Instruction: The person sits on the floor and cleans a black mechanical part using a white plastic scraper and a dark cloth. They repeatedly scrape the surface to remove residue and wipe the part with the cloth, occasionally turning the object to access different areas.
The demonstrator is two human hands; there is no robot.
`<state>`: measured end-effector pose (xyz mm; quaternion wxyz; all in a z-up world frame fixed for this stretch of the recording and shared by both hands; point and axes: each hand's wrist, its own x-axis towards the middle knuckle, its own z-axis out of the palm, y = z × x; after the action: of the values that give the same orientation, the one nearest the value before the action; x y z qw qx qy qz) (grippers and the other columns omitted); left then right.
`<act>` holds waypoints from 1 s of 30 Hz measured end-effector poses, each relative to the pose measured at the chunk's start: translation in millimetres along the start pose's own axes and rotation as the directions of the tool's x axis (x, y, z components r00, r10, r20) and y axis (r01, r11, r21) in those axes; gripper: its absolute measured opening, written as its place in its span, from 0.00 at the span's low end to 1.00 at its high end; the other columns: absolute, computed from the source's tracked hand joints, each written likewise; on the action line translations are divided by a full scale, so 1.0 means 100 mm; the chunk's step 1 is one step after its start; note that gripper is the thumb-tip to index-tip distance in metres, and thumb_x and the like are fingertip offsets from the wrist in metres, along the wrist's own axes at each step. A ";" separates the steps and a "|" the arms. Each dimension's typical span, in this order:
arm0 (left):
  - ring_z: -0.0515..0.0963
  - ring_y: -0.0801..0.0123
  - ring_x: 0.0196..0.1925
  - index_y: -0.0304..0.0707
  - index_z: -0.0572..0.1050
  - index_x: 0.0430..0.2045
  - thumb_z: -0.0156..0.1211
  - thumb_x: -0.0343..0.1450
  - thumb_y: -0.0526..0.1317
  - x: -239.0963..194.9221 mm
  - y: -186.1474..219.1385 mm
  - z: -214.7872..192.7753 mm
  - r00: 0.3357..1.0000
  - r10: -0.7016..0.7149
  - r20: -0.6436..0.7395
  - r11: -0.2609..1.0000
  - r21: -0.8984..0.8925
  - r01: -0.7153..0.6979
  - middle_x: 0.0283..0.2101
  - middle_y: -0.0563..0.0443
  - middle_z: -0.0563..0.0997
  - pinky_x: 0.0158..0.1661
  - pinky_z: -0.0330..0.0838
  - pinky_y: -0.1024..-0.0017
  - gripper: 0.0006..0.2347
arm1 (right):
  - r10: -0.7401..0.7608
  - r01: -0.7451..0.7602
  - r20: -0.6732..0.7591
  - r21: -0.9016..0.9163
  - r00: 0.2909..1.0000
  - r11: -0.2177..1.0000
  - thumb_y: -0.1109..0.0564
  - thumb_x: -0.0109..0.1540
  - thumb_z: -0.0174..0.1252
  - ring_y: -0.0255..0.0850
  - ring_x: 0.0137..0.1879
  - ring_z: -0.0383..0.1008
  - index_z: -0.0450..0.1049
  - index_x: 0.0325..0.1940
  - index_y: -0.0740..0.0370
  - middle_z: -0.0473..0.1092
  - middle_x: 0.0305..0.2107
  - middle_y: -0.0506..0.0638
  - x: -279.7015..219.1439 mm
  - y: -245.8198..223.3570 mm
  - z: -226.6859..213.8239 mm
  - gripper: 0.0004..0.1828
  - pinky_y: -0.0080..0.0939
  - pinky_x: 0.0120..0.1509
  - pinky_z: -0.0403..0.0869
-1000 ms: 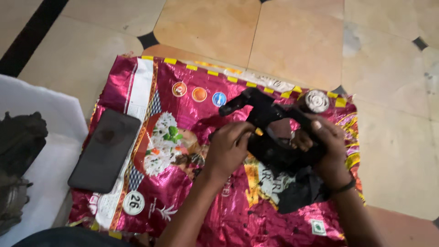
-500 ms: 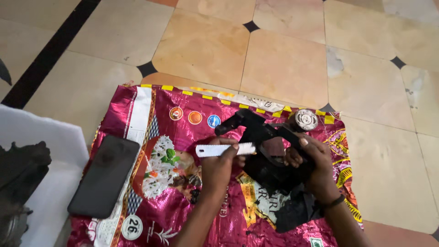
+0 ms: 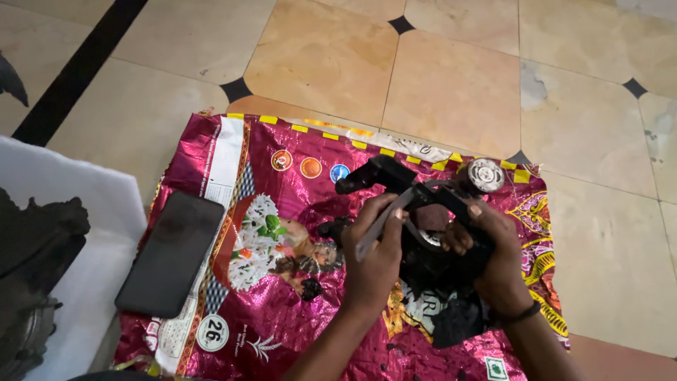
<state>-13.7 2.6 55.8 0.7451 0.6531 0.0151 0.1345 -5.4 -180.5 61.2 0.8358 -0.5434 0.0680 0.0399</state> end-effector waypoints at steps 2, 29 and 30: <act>0.84 0.75 0.37 0.28 0.77 0.44 0.57 0.75 0.33 0.00 0.02 0.03 0.999 -0.051 0.013 0.994 -0.096 0.052 0.35 0.47 0.86 0.37 0.77 0.76 0.07 | -0.047 0.047 0.005 -0.058 0.999 0.997 0.52 0.66 0.51 0.38 0.26 0.61 0.67 0.35 0.65 0.58 0.18 0.46 -0.03 0.04 0.02 0.13 0.42 0.36 0.67; 0.85 0.72 0.32 0.29 0.75 0.38 0.56 0.73 0.31 0.19 -0.04 -0.13 0.991 -0.133 -0.034 0.972 -0.200 0.123 0.33 0.48 0.85 0.35 0.81 0.74 0.04 | 0.012 -0.010 -0.075 0.033 0.997 0.999 0.51 0.67 0.52 0.37 0.25 0.60 0.65 0.34 0.60 0.57 0.18 0.45 0.06 0.09 0.01 0.12 0.41 0.36 0.66; 0.85 0.71 0.32 0.29 0.76 0.38 0.57 0.73 0.31 0.22 -0.01 -0.17 0.991 -0.113 -0.067 0.989 -0.104 0.106 0.32 0.47 0.85 0.34 0.80 0.74 0.05 | 0.054 -0.046 -0.117 0.071 0.992 0.996 0.51 0.66 0.52 0.36 0.25 0.59 0.66 0.35 0.58 0.57 0.17 0.45 0.05 0.06 0.03 0.10 0.40 0.35 0.66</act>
<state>4.5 24.3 55.4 0.7820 0.6079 0.0713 0.1177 -1.2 -175.5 56.4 0.8471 -0.5139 0.1327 0.0262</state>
